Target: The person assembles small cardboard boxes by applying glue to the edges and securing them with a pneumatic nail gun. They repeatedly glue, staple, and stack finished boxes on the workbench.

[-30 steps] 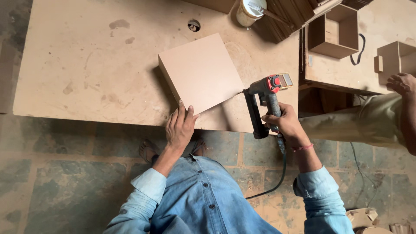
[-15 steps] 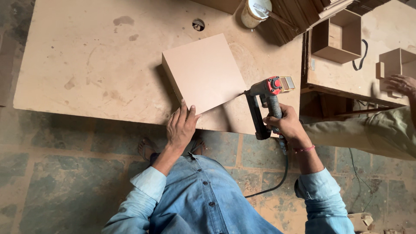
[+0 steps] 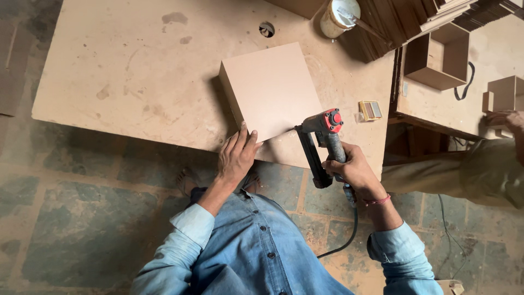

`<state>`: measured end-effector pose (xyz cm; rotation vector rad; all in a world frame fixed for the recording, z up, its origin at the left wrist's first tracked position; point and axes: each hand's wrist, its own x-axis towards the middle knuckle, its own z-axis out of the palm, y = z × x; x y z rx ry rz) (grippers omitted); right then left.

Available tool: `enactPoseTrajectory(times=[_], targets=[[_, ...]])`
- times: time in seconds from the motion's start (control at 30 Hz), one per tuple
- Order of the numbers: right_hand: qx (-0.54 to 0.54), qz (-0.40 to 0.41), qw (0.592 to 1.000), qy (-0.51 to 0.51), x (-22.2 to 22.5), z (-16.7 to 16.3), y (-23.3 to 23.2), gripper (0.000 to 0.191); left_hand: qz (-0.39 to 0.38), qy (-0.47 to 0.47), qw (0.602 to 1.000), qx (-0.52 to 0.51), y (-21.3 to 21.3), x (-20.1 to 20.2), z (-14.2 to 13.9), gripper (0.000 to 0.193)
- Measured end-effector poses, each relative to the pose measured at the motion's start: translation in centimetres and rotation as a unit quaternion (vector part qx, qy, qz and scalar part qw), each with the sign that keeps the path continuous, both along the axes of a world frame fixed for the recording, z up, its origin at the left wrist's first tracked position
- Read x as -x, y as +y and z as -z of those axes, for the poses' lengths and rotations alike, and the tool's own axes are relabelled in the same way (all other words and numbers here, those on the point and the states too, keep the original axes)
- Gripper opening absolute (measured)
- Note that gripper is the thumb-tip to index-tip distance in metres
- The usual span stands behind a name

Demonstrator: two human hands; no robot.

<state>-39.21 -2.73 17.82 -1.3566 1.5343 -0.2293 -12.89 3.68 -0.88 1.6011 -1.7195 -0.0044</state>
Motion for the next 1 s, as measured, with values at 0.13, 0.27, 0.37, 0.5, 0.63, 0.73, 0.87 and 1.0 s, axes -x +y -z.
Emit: enactPoseTrajectory(times=[0.13,0.27,0.37,0.5,0.63,0.73,0.87,1.0], targets=[[0.007,-0.005,1.000,0.012,-0.9,-0.6,0.2,0.044,0.004,0.007,1.000,0.004,0.0,-0.2,0.0,0.037],[0.014,-0.008,0.999,0.032,-1.6,-1.0,0.4,0.045,0.011,0.018,1.000,0.003,0.1,-0.4,0.0,0.038],[-0.005,0.003,1.000,0.009,-2.0,-1.2,0.7,0.043,0.019,0.028,0.999,0.005,0.2,-0.8,0.2,0.036],[-0.021,-0.020,0.999,-0.016,-3.3,-0.8,1.6,0.043,0.036,0.049,0.998,0.000,0.4,-1.3,0.6,0.035],[-0.012,-0.076,0.997,-0.023,-4.9,-0.3,2.3,0.044,0.022,0.032,0.999,0.008,0.5,-1.2,1.1,0.034],[-0.024,-0.077,0.997,-0.015,-5.7,-0.4,2.5,0.046,0.017,0.032,0.999,0.010,0.6,-1.2,1.5,0.040],[-0.028,-0.081,0.996,-0.017,-6.3,-0.8,2.5,0.046,0.017,0.032,0.999,0.010,0.6,-1.2,1.6,0.044],[-0.038,-0.068,0.997,0.005,-5.8,-0.5,2.6,0.042,0.024,0.039,0.999,0.011,0.6,-1.3,1.1,0.037]])
